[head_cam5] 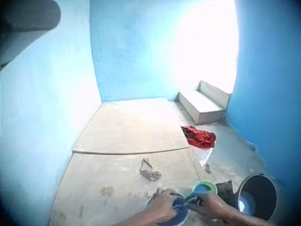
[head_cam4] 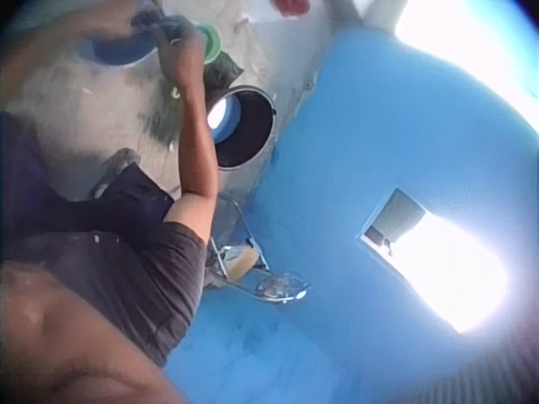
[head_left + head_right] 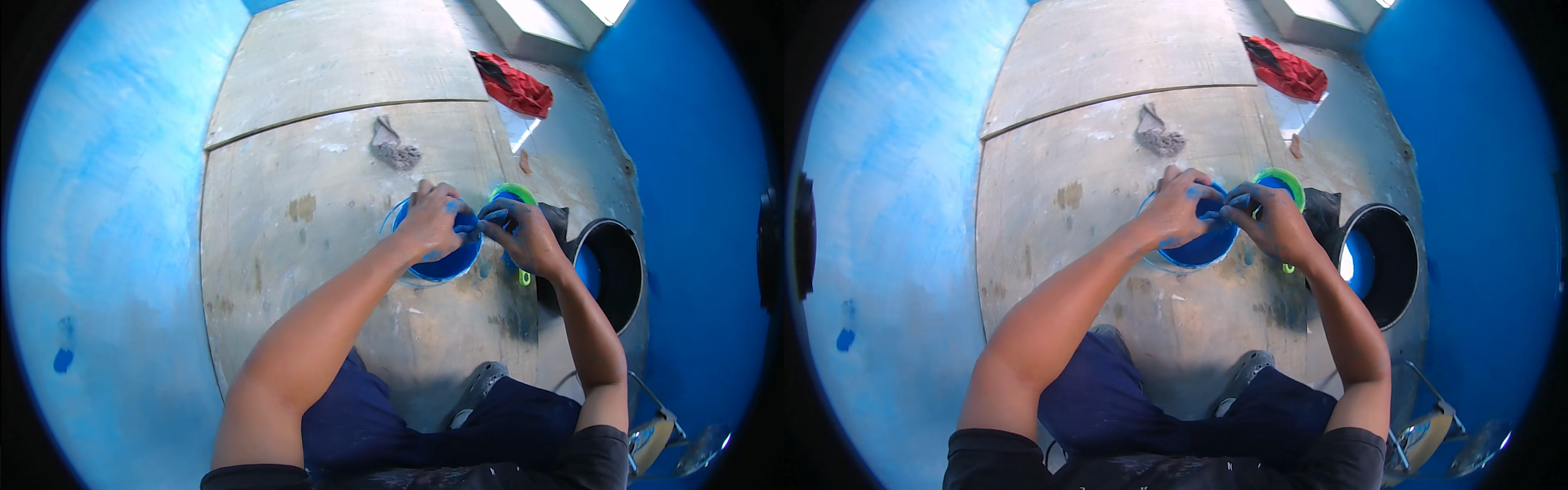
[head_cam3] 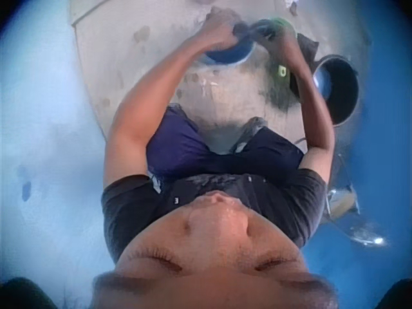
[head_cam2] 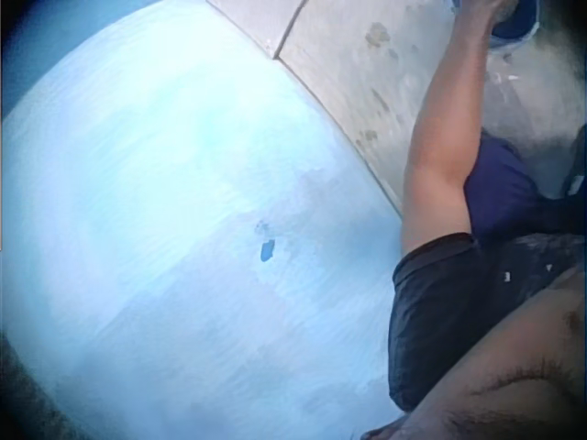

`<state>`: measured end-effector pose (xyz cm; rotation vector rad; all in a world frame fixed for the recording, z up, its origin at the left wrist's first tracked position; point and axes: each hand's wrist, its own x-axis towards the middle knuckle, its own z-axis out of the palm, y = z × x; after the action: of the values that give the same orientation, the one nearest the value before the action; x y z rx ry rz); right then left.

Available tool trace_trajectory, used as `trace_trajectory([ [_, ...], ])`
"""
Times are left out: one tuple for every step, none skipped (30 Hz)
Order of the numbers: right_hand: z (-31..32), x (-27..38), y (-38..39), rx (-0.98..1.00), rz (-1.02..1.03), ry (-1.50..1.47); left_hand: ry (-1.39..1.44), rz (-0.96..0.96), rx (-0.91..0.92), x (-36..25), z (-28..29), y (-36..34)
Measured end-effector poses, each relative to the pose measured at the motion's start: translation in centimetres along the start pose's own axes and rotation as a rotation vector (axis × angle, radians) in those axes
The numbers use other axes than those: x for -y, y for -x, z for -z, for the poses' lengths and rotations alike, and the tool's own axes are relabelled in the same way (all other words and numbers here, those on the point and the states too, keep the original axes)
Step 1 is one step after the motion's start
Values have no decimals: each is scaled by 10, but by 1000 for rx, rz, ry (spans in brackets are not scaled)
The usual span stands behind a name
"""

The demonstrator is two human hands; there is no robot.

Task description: The person mixes blue paint in a bucket using a brush and a small green container to transfer liquid.

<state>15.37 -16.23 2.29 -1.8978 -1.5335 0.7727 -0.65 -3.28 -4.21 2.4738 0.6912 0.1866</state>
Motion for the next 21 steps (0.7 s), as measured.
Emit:
trace_trajectory([
  [-3,-3,1,-13,14,-33,32,-20,-13,-3,-5,-2],
  [-7,-10,4,-53,14,-116,71,-49,-18,-6,-10,-3],
  [-12,-15,7,-66,21,-162,79,-66,-33,-8,-13,-4],
  [-17,-18,8,-82,26,-209,87,-86,-45,-7,-14,-5],
  [-17,-22,9,-107,29,-252,95,-115,-57,-7,-14,-6],
  [-19,-33,9,-78,118,-279,77,-115,-121,-5,-17,-6],
  [-18,-40,13,-119,89,-267,59,-95,-99,-2,-17,-4],
  [-16,-48,16,-159,60,-256,41,-73,-80,2,-13,-2],
  [-14,-58,21,-202,26,-237,30,-60,-60,0,-11,-1],
  [-17,-92,23,-297,-20,-112,7,-33,-56,-3,-11,-1],
  [-25,-120,28,-372,-127,-37,17,-22,-46,-5,-9,0],
  [-34,-148,35,-445,-238,39,28,-12,-35,-5,-8,0],
  [-43,-175,43,-518,-352,120,42,-6,-24,-6,-8,-1],
  [-57,-207,49,-514,-428,124,86,23,-16,-4,-10,-2],
  [-73,-239,55,-508,-502,129,130,53,-10,1,-16,-3],
  [-82,-254,56,-494,-572,129,172,93,-5,7,-18,-3],
  [-83,-251,55,-439,-585,-97,185,91,8,6,-16,-3],
  [-85,-248,54,-381,-592,-322,198,89,21,6,-15,-3],
  [-87,-244,52,-318,-595,-546,211,87,33,6,-13,-4],
  [-86,-240,48,-270,-649,-685,223,123,69,6,-12,-4],
  [-88,-234,47,-313,-649,-663,235,159,104,5,-11,-4],
])
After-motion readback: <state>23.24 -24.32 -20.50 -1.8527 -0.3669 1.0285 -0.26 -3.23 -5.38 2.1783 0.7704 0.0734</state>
